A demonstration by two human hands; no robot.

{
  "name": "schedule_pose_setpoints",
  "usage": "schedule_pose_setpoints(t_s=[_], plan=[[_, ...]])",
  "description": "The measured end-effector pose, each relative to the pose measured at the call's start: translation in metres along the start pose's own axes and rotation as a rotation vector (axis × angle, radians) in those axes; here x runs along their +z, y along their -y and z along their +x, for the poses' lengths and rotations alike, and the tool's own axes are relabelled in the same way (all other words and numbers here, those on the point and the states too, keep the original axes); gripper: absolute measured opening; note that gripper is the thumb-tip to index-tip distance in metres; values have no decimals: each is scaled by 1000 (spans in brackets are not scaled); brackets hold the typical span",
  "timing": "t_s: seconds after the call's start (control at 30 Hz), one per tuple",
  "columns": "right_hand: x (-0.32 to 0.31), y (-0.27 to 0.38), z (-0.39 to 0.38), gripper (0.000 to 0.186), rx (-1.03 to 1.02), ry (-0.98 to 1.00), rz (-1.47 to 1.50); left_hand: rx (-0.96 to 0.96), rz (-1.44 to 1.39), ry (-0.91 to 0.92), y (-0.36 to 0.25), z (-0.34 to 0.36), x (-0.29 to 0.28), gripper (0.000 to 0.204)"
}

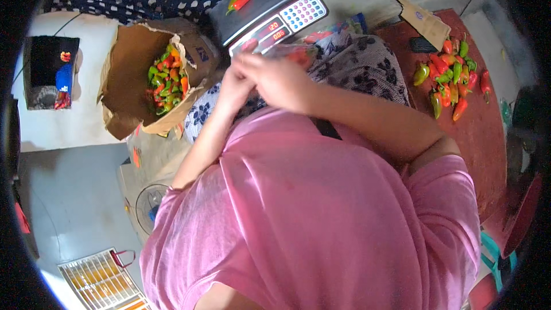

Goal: The person weighs peppers on a digital scale and places them into small plastic bags.

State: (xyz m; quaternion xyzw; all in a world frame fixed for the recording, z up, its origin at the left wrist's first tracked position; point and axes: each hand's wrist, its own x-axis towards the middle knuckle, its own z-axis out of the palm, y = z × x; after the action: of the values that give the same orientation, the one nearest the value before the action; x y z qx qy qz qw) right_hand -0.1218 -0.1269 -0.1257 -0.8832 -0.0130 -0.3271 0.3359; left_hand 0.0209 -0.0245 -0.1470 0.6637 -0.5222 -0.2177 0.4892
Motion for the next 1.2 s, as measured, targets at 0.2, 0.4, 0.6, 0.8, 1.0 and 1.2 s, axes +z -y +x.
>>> schedule_pose_setpoints(t_s=[0.2, 0.4, 0.6, 0.8, 1.0, 1.2], plan=[[-75, -29, 64, 44, 76, -151, 146, 126, 841, -50, -71, 59, -39, 44], [-120, -64, 79, 54, -66, 83, 330, 234, 909, 74, -130, 86, -72, 30], [-127, -52, 79, 40, 367, 395, -100, 280, 509, 54, -109, 93, -70, 16], [-97, -82, 43, 47, 320, 322, -322, -38, -304, -434, -8, 153, -96, 13], [-90, -67, 24, 44, 334, 278, -138, -288, 432, -316, 160, 213, -113, 44], [-107, -93, 15, 38, 570, 19, -273, -391, 1060, -55, 157, 251, -78, 78]])
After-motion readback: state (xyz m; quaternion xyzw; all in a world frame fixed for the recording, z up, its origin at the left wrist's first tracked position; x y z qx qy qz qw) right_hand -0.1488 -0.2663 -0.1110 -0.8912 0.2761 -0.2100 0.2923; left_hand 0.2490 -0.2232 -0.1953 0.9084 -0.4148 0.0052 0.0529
